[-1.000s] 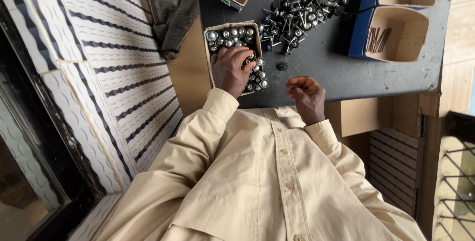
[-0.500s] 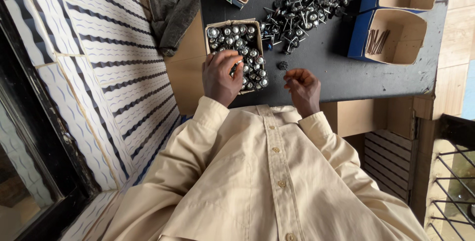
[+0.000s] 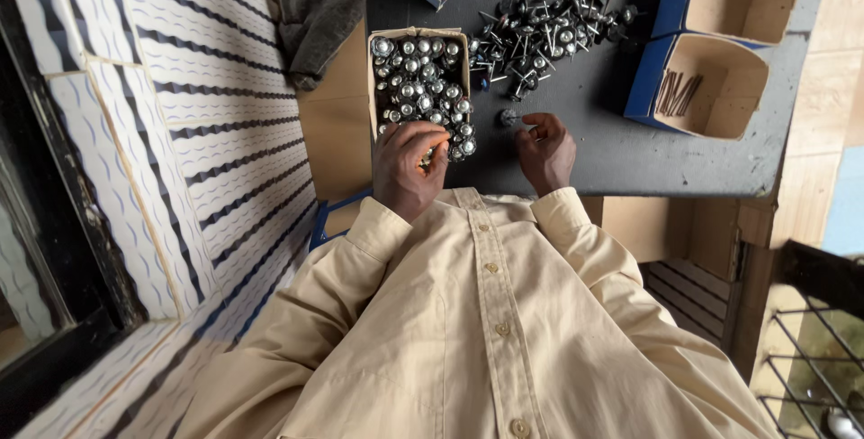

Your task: The person assembles roofing fasteners by threading washers onto nails by hand and placing nails into cardboard boxes.

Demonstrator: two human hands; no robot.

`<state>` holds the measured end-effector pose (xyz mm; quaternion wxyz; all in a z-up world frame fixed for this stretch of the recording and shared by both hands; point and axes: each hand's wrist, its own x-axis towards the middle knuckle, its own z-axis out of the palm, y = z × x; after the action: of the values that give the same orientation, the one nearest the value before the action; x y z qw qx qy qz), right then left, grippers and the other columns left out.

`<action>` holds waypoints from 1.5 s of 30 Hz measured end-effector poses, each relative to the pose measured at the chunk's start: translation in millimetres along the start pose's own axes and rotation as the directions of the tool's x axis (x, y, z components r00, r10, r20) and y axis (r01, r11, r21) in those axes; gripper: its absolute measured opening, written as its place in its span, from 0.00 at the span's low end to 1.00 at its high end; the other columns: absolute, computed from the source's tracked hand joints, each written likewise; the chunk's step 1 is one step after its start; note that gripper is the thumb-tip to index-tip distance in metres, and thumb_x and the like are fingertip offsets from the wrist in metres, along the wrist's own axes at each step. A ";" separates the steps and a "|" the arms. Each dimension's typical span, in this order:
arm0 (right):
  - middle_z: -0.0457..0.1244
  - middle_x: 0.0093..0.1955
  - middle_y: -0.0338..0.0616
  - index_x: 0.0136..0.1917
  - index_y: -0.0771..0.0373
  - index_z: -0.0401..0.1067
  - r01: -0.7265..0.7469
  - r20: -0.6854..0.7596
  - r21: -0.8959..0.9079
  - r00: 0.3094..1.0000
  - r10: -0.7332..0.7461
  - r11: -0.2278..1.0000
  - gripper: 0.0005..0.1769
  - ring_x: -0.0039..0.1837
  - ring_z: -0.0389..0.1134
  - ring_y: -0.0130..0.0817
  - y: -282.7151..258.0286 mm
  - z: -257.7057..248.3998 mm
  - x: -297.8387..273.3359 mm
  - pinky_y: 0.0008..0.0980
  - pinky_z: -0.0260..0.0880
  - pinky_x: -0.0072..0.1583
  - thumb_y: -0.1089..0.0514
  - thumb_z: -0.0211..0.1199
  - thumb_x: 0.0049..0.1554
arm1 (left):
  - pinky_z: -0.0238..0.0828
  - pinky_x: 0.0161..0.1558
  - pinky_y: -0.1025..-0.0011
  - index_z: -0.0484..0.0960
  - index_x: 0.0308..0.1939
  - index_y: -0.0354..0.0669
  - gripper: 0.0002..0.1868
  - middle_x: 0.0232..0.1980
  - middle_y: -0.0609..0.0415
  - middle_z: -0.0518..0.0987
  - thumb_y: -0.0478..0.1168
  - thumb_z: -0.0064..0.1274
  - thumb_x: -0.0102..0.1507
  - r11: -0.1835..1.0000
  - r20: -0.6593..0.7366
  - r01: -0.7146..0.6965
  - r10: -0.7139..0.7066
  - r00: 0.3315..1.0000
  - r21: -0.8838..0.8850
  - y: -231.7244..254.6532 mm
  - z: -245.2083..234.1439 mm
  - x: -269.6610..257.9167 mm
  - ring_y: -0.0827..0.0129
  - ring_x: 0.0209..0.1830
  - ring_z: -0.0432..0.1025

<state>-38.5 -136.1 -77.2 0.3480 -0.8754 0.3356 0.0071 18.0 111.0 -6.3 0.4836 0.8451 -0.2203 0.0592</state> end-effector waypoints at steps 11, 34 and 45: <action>0.72 0.42 0.42 0.53 0.59 0.81 0.225 0.070 0.080 0.971 -0.230 0.971 0.13 0.42 0.73 0.33 1.7 -7.7 13.7 0.34 0.73 0.46 0.53 0.72 0.56 | 0.70 0.53 0.62 0.84 0.43 0.43 0.08 0.48 0.56 0.82 0.32 0.62 0.61 0.999 -0.013 -0.008 0.008 1.000 0.045 44.1 32.5 1.1 0.59 0.46 0.74; 0.72 0.52 0.53 0.52 0.69 0.73 -0.484 0.622 0.771 0.710 -0.330 0.413 0.03 0.50 0.75 0.36 61.6 -64.1 2.2 0.33 0.78 0.51 0.68 0.61 0.63 | 0.77 0.39 0.67 0.79 0.61 0.40 0.26 0.50 0.48 0.84 0.48 0.65 0.62 0.945 0.305 0.294 -0.240 0.922 -0.145 71.7 93.4 -26.2 0.62 0.37 0.79; 0.71 0.48 0.51 0.51 0.67 0.74 -0.527 0.627 0.768 0.735 -0.257 0.364 0.03 0.47 0.74 0.35 57.6 -65.8 0.4 0.35 0.76 0.48 0.65 0.60 0.64 | 0.78 0.43 0.68 0.83 0.56 0.39 0.22 0.52 0.48 0.81 0.45 0.69 0.61 0.981 0.099 0.116 -0.102 0.990 -0.153 66.2 93.8 -29.9 0.62 0.45 0.78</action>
<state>-86.9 -207.4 -62.2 0.8647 -0.4273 0.2111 0.1585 -47.8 12.5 -12.6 0.5410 0.8167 -0.1995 -0.0236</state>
